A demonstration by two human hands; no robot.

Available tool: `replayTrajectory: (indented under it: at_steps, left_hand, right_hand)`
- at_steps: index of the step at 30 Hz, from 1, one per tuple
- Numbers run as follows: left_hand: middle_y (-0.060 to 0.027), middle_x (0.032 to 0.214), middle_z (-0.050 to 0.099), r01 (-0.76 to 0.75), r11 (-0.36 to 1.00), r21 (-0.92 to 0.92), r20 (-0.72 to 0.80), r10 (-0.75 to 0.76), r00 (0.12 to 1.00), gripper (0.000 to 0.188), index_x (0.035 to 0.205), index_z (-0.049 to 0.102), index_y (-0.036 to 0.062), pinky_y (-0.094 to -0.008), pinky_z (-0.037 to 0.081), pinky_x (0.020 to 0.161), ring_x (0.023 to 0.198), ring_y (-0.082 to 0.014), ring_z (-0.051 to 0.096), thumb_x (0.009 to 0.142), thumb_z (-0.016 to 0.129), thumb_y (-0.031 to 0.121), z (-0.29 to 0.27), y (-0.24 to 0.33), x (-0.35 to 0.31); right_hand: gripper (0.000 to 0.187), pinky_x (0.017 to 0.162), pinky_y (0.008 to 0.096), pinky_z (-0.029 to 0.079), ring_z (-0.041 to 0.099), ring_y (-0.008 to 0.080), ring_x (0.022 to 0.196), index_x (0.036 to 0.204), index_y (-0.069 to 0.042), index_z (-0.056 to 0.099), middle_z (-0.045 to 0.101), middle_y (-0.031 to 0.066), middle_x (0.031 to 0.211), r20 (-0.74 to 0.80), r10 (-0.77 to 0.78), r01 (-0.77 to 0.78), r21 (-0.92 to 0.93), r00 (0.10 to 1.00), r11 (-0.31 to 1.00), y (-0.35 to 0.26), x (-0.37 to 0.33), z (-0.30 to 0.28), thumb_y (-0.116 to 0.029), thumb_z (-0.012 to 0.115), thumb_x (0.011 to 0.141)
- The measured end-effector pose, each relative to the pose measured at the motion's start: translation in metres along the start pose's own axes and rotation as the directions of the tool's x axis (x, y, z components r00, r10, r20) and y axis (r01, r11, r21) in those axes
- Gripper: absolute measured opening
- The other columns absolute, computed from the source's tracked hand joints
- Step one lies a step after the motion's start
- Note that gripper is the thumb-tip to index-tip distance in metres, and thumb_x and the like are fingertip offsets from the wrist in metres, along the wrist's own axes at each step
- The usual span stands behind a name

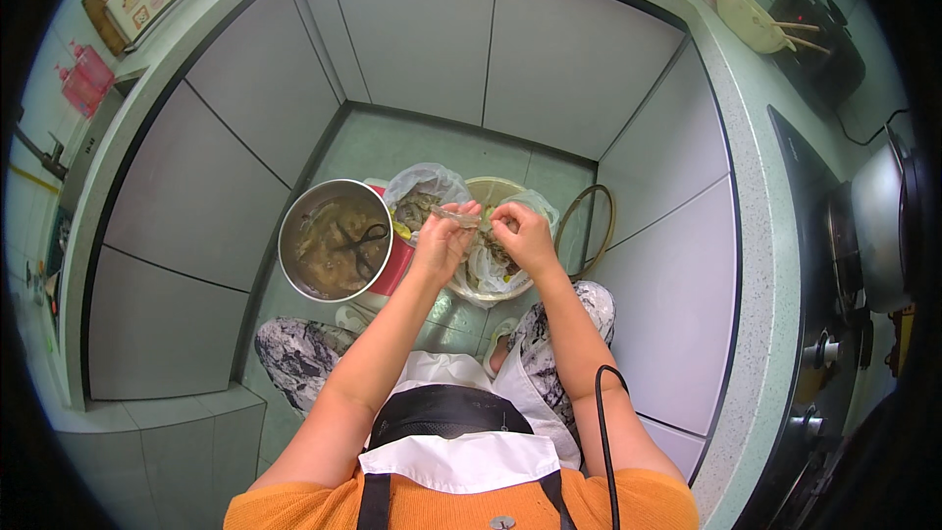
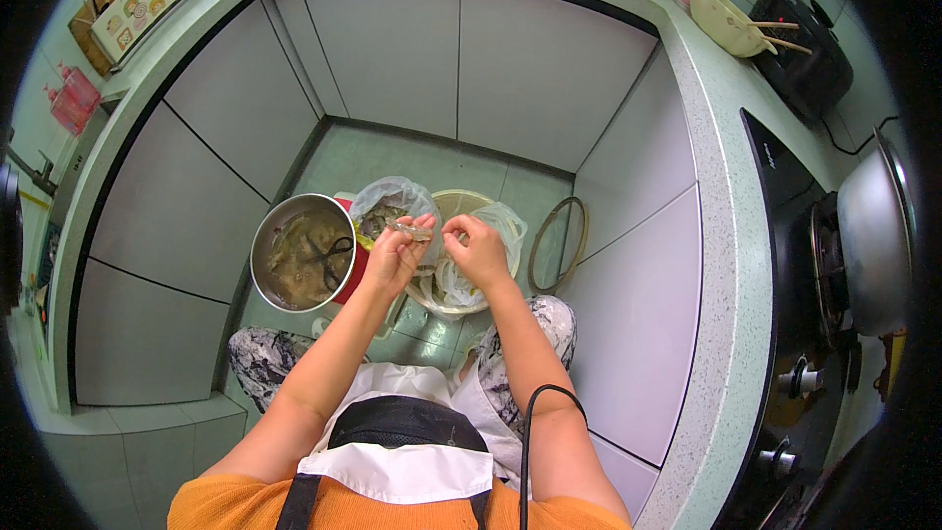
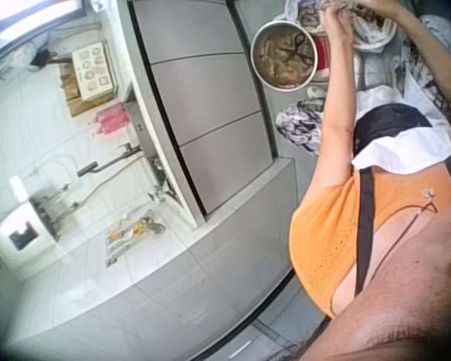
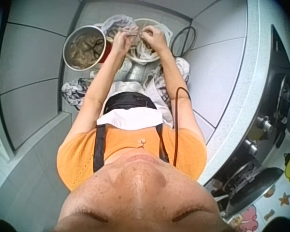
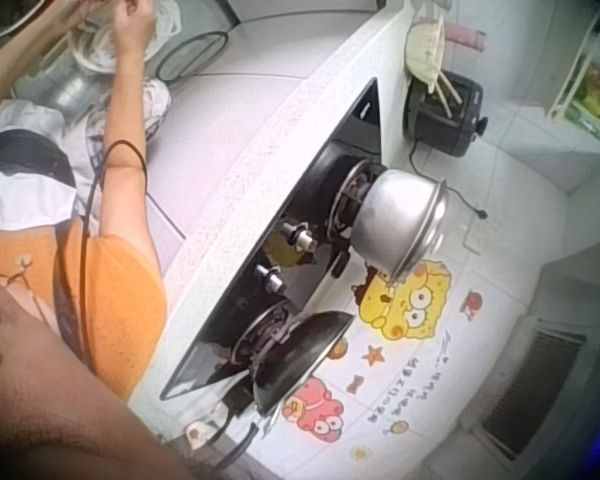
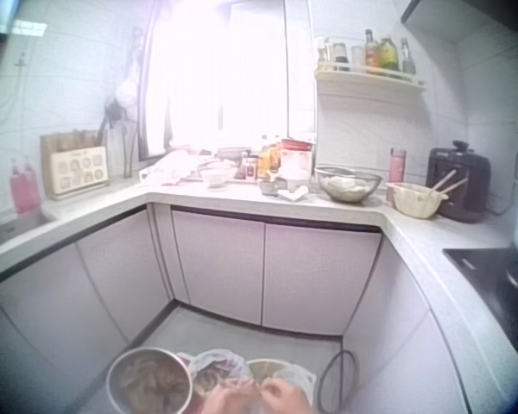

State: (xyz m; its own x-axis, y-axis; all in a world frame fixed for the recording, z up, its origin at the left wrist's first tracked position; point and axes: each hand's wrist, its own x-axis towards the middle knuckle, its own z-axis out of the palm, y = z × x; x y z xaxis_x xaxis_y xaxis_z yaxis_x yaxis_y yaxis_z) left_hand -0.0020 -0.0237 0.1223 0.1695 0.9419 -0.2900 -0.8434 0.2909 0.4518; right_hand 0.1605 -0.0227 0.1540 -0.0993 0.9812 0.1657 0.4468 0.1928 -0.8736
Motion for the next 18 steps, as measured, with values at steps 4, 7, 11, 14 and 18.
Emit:
replayTrajectory:
  at_steps: [4, 7, 11, 14, 18]
  left_hand:
    - [-0.0254, 0.127, 0.04, 0.006, 0.999, 0.034, -0.017, -0.006, 1.0, 0.035, 0.112, 0.034, -0.0011, -0.0435, 0.039, 0.099, 0.12, -0.035, 0.043, 0.077, 0.036, -0.007, 0.0, 0.003, -0.001]
    - [-0.025, 0.128, 0.04, 0.004, 0.999, 0.049, -0.001, -0.004, 1.0, 0.037, 0.115, 0.033, -0.001, -0.0438, 0.038, 0.099, 0.121, -0.0347, 0.041, 0.078, 0.036, -0.006, -0.002, 0.002, -0.001]
    - [-0.0224, 0.128, 0.04, 0.028, 0.999, -0.019, 0.011, -0.028, 1.0, 0.038, 0.116, 0.033, 0.0009, -0.0466, 0.036, 0.101, 0.123, -0.0326, 0.039, 0.079, 0.039, -0.005, -0.001, 0.001, 0.0]
    - [-0.0191, 0.129, 0.041, 0.072, 0.996, -0.061, 0.006, -0.071, 0.997, 0.038, 0.115, 0.035, 0.0036, -0.0495, 0.035, 0.1, 0.124, -0.0292, 0.039, 0.079, 0.042, -0.003, 0.0, 0.001, 0.0]
    - [-0.0161, 0.13, 0.042, 0.11, 0.99, -0.087, 0.006, -0.11, 0.994, 0.037, 0.114, 0.037, 0.0066, -0.0514, 0.034, 0.099, 0.124, -0.0257, 0.04, 0.079, 0.045, -0.001, -0.001, 0.002, 0.001]
  right_hand:
    - [0.012, 0.059, 0.0272, 0.046, 0.058, 0.017, 0.063, 0.082, -0.004, 0.063, 0.062, 0.0081, 0.076, 0.011, 0.038, -0.039, 0.077, 0.999, 0.996, 0.012, 0.003, 0.001, -0.012, 0.063, 0.072]
    - [0.015, 0.058, 0.0256, 0.045, 0.057, 0.0153, 0.062, 0.084, -0.003, 0.064, 0.061, 0.0074, 0.074, -0.003, -0.07, 0.07, 0.003, 0.998, 0.998, 0.01, 0.002, 0.003, -0.011, 0.064, 0.071]
    - [0.018, 0.059, 0.0319, 0.047, 0.059, 0.0204, 0.064, 0.084, -0.007, 0.064, 0.06, 0.0077, 0.075, 0.052, -0.046, 0.048, -0.042, 0.998, 0.998, -0.004, -0.001, 0.004, -0.015, 0.068, 0.069]
    - [0.021, 0.058, 0.0323, 0.047, 0.059, 0.0201, 0.065, 0.086, -0.008, 0.065, 0.058, 0.0072, 0.073, 0.035, -0.067, 0.07, -0.076, 0.997, 0.995, 0.002, -0.001, 0.007, -0.016, 0.07, 0.067]
    - [0.021, 0.058, 0.0319, 0.046, 0.059, 0.0198, 0.064, 0.086, -0.007, 0.065, 0.059, 0.0075, 0.072, 0.051, -0.034, 0.037, -0.063, 0.998, 0.997, 0.004, 0.0, 0.01, -0.016, 0.07, 0.068]
